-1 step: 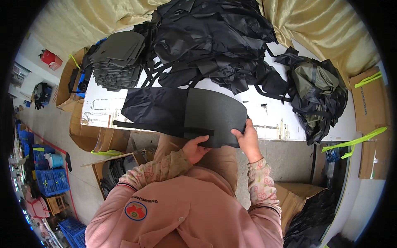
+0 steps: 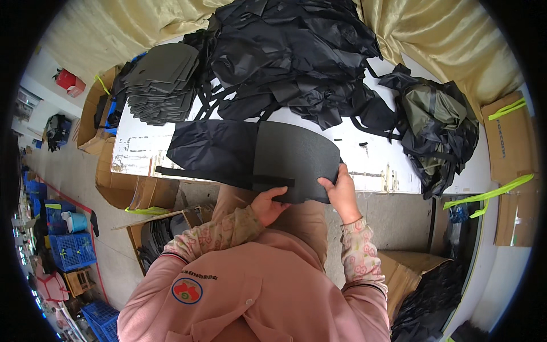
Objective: Sorting and organizing black fabric panels and straps on a workbench into boxes.
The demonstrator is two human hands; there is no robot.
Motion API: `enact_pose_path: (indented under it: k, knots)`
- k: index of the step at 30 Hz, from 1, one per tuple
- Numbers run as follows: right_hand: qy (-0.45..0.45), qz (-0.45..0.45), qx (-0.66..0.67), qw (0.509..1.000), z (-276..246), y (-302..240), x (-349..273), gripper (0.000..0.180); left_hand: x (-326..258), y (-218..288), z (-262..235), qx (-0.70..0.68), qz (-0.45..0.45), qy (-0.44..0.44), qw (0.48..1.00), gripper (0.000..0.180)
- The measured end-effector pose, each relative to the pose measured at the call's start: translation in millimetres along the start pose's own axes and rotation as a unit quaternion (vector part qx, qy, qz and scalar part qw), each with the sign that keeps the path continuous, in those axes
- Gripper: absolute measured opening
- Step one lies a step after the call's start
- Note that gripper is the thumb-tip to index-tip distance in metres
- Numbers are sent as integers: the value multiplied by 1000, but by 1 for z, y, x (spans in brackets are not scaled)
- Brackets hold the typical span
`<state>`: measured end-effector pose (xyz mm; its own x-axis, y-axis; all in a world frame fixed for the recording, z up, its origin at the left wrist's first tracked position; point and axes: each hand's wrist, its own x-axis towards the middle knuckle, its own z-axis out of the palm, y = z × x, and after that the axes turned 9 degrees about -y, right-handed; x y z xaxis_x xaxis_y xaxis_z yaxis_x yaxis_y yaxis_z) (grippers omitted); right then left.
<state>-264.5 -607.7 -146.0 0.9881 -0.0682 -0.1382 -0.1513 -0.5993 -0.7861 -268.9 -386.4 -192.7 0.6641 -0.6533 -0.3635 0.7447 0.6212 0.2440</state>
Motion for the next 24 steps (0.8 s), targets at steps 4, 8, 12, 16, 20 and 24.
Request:
enact_pose_path:
  k: [4, 8, 12, 16, 20, 24]
  knots:
    - [12, 4, -6, 1000, 0, 5, 0, 47, 3, 0, 0, 7, 11, 12, 1000, 30]
    - [13, -18, 111, 994, 3, 30, 4, 45, -1, 9, -1, -22, -90, 31, 995, 31]
    - [-7, 12, 116, 993, 5, 48, 9, 46, -38, 26, -1, 142, -374, -12, 917, 31]
    - [-33, 99, -121, 987, -17, 18, 13, 47, -35, 35, 33, 746, 93, -271, 601, 53]
    - [13, 78, -143, 987, -40, 18, 37, 38, 4, 47, 24, 942, 98, -155, 281, 86]
    - [69, -21, -106, 992, -46, 16, 85, 29, 9, 42, 1, 954, 94, -154, 241, 89]
